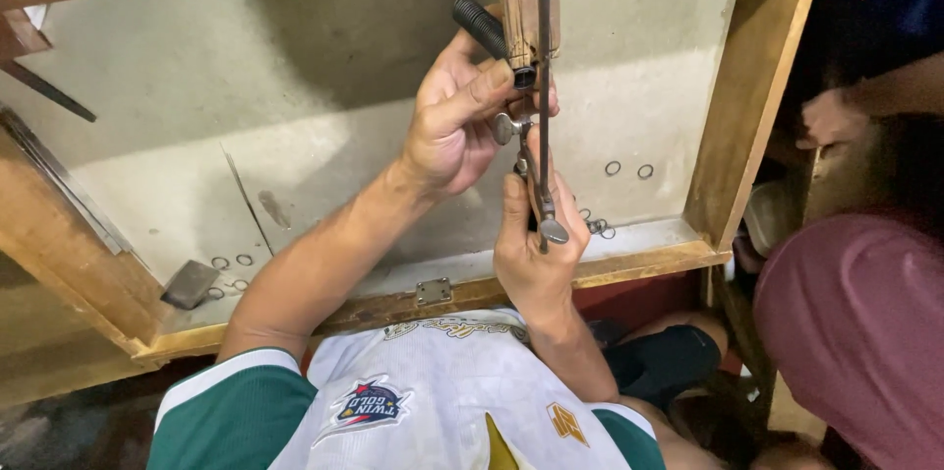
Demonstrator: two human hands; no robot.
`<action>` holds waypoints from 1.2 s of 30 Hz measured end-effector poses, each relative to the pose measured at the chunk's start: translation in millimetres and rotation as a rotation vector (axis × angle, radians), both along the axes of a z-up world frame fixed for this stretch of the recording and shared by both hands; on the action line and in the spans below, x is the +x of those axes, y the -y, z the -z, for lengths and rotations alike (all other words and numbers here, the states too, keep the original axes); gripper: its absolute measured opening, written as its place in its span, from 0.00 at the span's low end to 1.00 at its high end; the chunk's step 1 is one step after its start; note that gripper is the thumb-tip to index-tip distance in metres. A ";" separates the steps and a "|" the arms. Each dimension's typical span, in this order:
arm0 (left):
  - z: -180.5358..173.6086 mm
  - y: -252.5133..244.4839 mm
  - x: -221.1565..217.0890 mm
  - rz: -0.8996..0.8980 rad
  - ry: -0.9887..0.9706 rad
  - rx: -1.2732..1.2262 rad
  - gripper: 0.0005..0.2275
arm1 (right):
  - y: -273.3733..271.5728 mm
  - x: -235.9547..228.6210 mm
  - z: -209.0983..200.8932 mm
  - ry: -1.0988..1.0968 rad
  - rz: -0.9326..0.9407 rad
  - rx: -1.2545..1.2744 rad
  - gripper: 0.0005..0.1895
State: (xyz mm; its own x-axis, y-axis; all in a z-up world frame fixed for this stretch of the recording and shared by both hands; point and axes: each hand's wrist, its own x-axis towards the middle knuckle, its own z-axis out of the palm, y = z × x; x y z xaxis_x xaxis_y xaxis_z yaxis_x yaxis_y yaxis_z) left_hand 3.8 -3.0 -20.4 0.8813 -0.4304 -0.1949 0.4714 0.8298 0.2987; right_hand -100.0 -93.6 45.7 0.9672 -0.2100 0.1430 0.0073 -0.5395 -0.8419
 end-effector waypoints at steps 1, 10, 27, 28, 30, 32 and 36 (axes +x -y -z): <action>-0.9 -0.6 0.2 0.000 -0.001 0.000 0.26 | 0.0 0.3 4.1 -0.001 0.000 0.000 0.18; 0.4 -4.7 4.3 0.018 0.012 0.044 0.28 | 11.5 -9.8 54.6 0.072 0.038 -0.039 0.20; 8.5 -4.8 2.6 0.021 0.022 -0.031 0.29 | 12.1 -15.4 76.9 0.146 0.028 0.024 0.19; 6.7 -5.5 3.7 0.022 0.021 -0.032 0.29 | 11.5 -12.7 73.1 0.145 0.029 0.024 0.19; 2.9 -6.7 4.6 0.041 0.018 0.022 0.30 | 10.6 -8.6 65.2 0.137 0.013 -0.036 0.18; 4.3 -6.7 4.0 0.038 0.021 0.018 0.29 | 12.7 -12.7 64.9 0.122 0.027 -0.081 0.19; 2.3 -6.5 4.0 0.038 0.029 0.033 0.29 | 11.0 -9.6 39.5 0.037 0.020 -0.091 0.20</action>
State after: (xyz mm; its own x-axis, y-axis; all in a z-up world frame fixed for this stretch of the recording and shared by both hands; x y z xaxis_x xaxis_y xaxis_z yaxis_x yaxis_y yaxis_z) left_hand 7.7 3.5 -22.8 0.8698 -0.4576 -0.1846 0.4934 0.8007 0.3397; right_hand -109.6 -104.6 6.2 0.9567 -0.2137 0.1977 0.0258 -0.6142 -0.7887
